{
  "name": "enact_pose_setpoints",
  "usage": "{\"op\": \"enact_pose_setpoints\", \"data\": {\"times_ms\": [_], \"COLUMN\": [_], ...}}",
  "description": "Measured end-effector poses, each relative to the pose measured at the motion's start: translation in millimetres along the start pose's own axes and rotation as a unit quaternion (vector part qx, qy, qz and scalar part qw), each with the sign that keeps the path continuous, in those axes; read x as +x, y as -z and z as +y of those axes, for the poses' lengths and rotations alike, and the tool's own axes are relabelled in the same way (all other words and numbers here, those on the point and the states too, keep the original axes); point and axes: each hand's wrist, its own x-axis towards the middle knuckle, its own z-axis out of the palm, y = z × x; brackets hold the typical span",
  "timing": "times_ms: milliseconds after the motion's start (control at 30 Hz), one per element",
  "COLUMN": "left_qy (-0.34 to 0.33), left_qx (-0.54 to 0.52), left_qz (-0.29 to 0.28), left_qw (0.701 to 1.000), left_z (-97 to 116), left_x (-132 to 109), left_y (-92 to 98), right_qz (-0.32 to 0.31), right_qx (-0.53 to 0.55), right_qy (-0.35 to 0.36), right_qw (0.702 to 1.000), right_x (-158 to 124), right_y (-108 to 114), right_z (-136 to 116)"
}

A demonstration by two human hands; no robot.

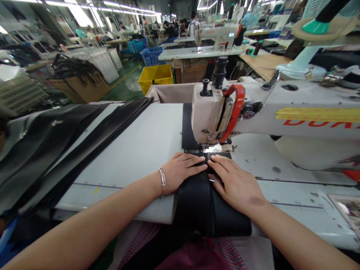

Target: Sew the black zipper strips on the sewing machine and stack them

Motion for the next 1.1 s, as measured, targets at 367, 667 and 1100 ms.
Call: {"op": "enact_pose_setpoints", "data": {"times_ms": [367,667,1100], "left_qy": [-0.016,-0.016,-0.012], "left_qx": [-0.005,-0.021,0.006], "left_qz": [0.007,0.011,0.008], "left_qw": [1.000,1.000,1.000], "left_z": [-9,-11,-10], "left_x": [4,4,5], "left_y": [-0.1,1.6,1.6], "right_qz": [-0.007,-0.025,-0.015], "right_qx": [-0.022,-0.035,-0.047], "right_qy": [0.006,0.008,0.012], "right_qw": [1.000,0.999,0.999], "right_x": [7,12,12], "right_y": [0,0,-1], "right_z": [3,5,3]}}
